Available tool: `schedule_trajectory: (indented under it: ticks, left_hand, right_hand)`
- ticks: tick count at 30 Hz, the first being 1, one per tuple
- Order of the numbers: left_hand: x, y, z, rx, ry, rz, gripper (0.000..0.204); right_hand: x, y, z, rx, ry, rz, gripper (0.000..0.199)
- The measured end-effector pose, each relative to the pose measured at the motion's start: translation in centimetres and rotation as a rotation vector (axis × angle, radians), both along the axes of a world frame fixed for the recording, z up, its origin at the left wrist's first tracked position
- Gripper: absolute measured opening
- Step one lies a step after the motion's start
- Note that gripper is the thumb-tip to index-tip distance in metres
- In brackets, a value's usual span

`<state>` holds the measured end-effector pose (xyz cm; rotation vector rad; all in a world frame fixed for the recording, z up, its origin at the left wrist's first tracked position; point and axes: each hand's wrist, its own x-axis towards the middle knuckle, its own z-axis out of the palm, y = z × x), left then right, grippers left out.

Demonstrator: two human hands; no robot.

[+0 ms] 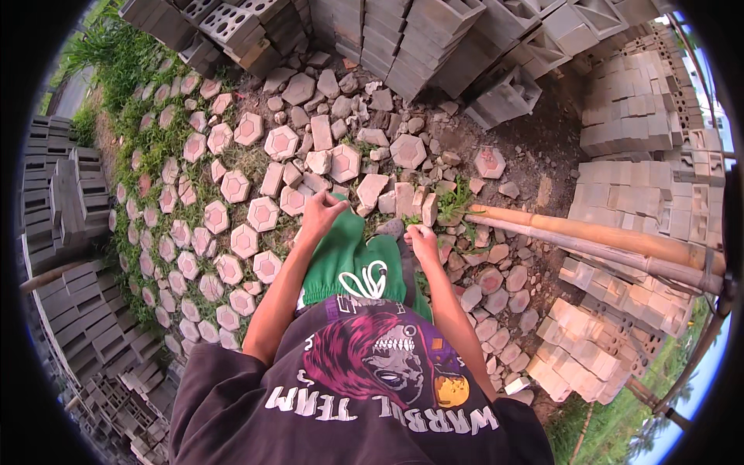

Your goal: The person picks up concrete blocks from a pile and stacks them on top of a base of other blocks.

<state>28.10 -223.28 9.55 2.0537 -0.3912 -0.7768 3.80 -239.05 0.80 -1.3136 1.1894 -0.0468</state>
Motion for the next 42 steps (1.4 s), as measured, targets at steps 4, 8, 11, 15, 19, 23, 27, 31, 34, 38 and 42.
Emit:
schedule_trajectory:
  ticks: [4, 8, 11, 15, 19, 23, 27, 31, 34, 38, 42]
  left_hand:
    - [-1.4, -0.1, -1.0, -0.004, 0.017, 0.215, 0.039]
    - [-1.3, -2.2, -2.5, 0.064, 0.147, 0.499, 0.045]
    - [-0.8, -4.3, -5.5, 0.020, 0.365, 0.706, 0.042]
    - [0.4, -7.8, -12.3, 0.001, 0.629, 0.864, 0.032]
    - [2.4, -11.3, -13.0, 0.020, 0.693, 0.862, 0.023]
    - [3.8, -13.6, -13.0, 0.070, 0.796, 0.748, 0.021]
    - [4.5, -16.3, -12.2, 0.129, 0.828, 0.791, 0.023]
    - [3.1, -18.5, -13.2, 0.197, 0.814, 0.869, 0.020]
    - [2.7, -21.1, -14.0, 0.208, 0.728, 0.819, 0.018]
    - [2.6, -26.4, -18.4, 0.153, 0.587, 0.821, 0.015]
    - [4.5, -37.4, -24.1, 0.227, 0.280, 0.601, 0.008]
  right_hand:
    - [0.6, -3.6, 1.4, 0.154, 0.178, 0.150, 0.029]
    - [-1.0, -7.7, -1.3, 0.123, 0.348, 0.317, 0.030]
    - [-0.5, -11.7, -1.5, 0.039, 0.501, 0.510, 0.029]
    - [1.5, -17.6, -3.7, -0.050, 0.608, 0.551, 0.029]
    - [7.6, -21.3, -0.7, 0.023, 0.552, 0.424, 0.032]
    - [12.2, -23.5, -1.3, 0.110, 0.456, 0.287, 0.034]
    - [16.1, -26.0, -1.3, 0.132, 0.452, 0.330, 0.031]
    - [16.5, -31.4, -1.8, 0.046, 0.395, 0.391, 0.029]
    - [15.3, -38.1, -3.4, -0.014, 0.372, 0.306, 0.027]
    - [13.2, -50.9, -6.2, -0.155, 0.377, 0.303, 0.027]
    - [9.3, -64.0, -12.6, -0.258, 0.437, 0.355, 0.028]
